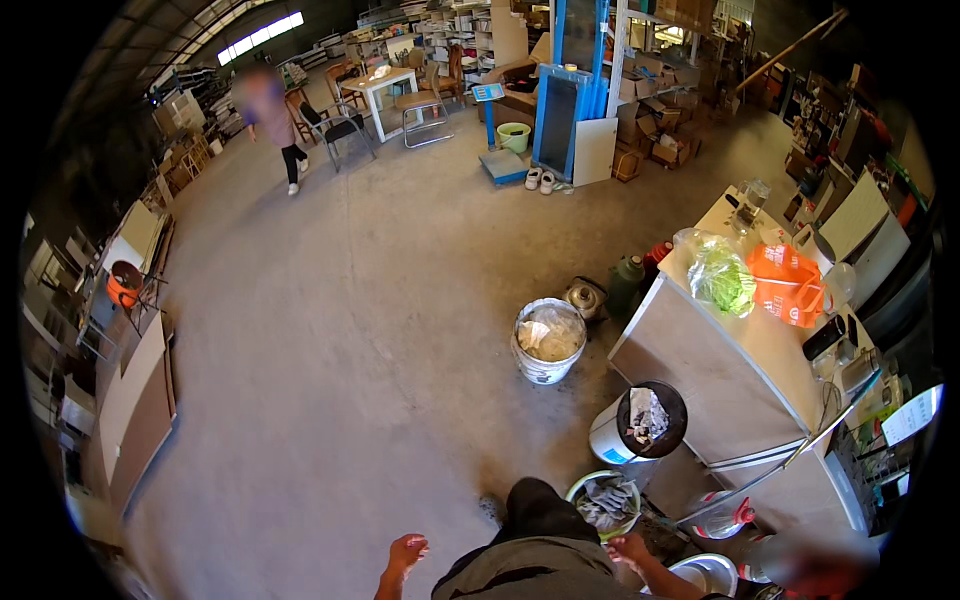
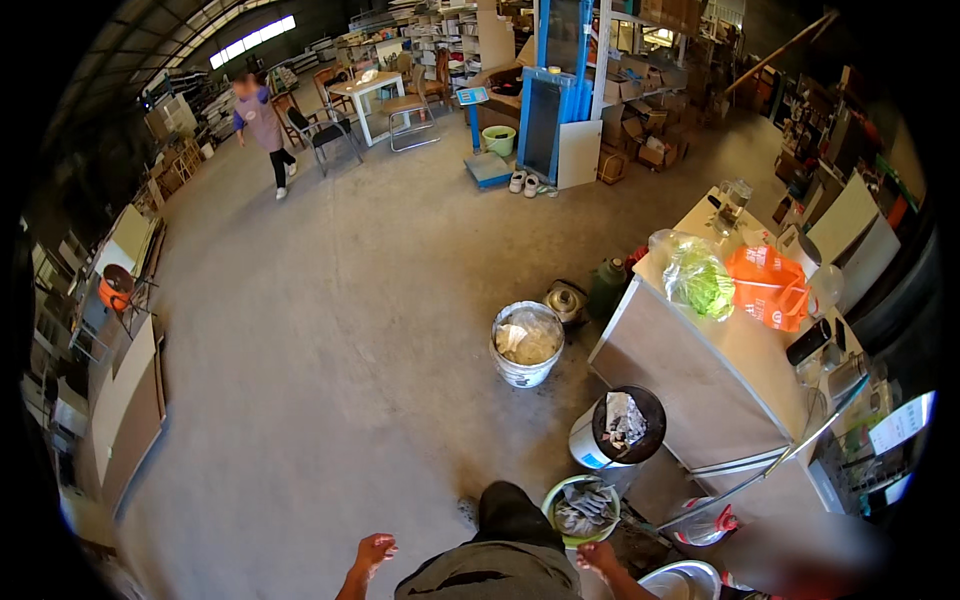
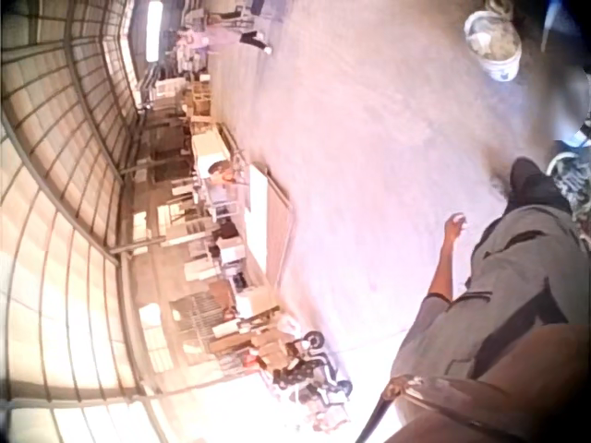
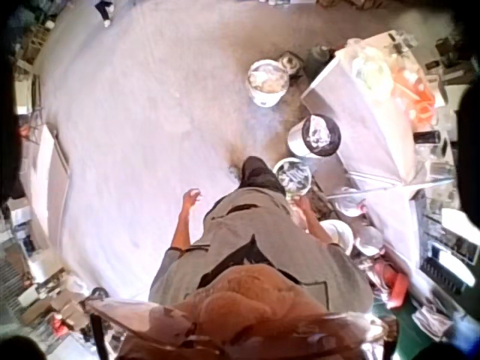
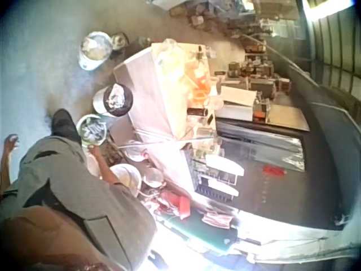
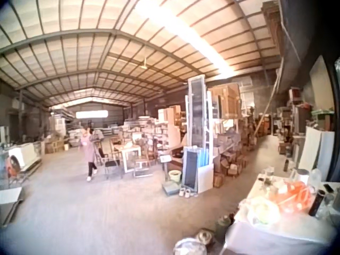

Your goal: The person washes sliced yellow vegetables in a sink using a colander and a blue basin, then transfers them to a countertop. They subsequently gather chopped green vegetables from a cutting board into the basin and rinse them under running water. Finally, the person walks to a table and picks up a smartphone.

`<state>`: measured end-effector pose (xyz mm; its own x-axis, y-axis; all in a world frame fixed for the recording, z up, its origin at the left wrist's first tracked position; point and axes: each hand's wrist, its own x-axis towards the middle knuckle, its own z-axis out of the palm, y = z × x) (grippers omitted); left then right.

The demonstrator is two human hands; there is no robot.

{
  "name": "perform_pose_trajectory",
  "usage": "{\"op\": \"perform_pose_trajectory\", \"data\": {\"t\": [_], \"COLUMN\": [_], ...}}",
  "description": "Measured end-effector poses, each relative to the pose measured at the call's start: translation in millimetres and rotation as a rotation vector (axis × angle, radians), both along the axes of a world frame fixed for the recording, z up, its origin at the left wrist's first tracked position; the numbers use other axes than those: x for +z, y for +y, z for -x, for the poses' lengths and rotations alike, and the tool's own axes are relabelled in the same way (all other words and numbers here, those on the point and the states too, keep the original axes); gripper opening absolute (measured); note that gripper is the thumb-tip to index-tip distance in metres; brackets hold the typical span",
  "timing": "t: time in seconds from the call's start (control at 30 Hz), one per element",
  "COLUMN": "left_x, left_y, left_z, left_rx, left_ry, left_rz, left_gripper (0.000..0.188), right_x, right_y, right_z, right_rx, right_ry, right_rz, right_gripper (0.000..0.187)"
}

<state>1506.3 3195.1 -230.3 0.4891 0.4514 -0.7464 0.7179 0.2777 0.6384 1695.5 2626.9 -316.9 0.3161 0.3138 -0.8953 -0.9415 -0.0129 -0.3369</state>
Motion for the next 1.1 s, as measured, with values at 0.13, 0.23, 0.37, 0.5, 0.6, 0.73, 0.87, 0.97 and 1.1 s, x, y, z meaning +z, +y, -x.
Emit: {"op": "perform_pose_trajectory", "data": {"t": [0.13, 0.23, 0.37, 0.5, 0.6, 0.73, 0.87, 0.97, 1.1], "left_x": [-21, -46, -82, -69, -47, -6, 25, 18, 9], "left_y": [57, 87, 117, 146, 162, 225, 294, 333, 372], "left_z": [-17, -22, -14, -77, -155, -270, -385, -468, -539], "left_rx": [-0.08, -0.066, -0.033, 0.108, 0.197, 0.212, 0.093, -0.073, -0.193], "left_ry": [0.201, 0.282, 0.285, 0.189, 0.202, 0.165, 0.097, 0.008, -0.07], "left_rz": [0.004, 0.021, 0.037, 0.241, 0.33, 0.35, 0.347, 0.242, 0.209], "left_gripper": [0.018, 0.02, 0.02, 0.016, 0.016, 0.016, 0.018, 0.024, 0.041], "right_x": [86, 63, 65, 62, -7, -14, 24, 88, 70], "right_y": [111, 128, 136, 153, 153, 243, 341, 398, 414], "right_z": [-71, -90, -113, -169, -217, -366, -496, -573, -595], "right_rx": [0.141, 0.246, 0.576, 0.714, 0.817, 0.646, 0.079, 0.056, 0.046], "right_ry": [-0.368, -0.459, -0.291, 0.132, 0.135, -0.307, -0.38, -0.464, -0.411], "right_rz": [0.25, 0.322, 0.547, 0.51, 0.439, 0.399, 0.137, 0.184, 0.317], "right_gripper": [0.017, 0.015, 0.013, 0.026, 0.02, 0.02, 0.015, 0.019, 0.02]}}
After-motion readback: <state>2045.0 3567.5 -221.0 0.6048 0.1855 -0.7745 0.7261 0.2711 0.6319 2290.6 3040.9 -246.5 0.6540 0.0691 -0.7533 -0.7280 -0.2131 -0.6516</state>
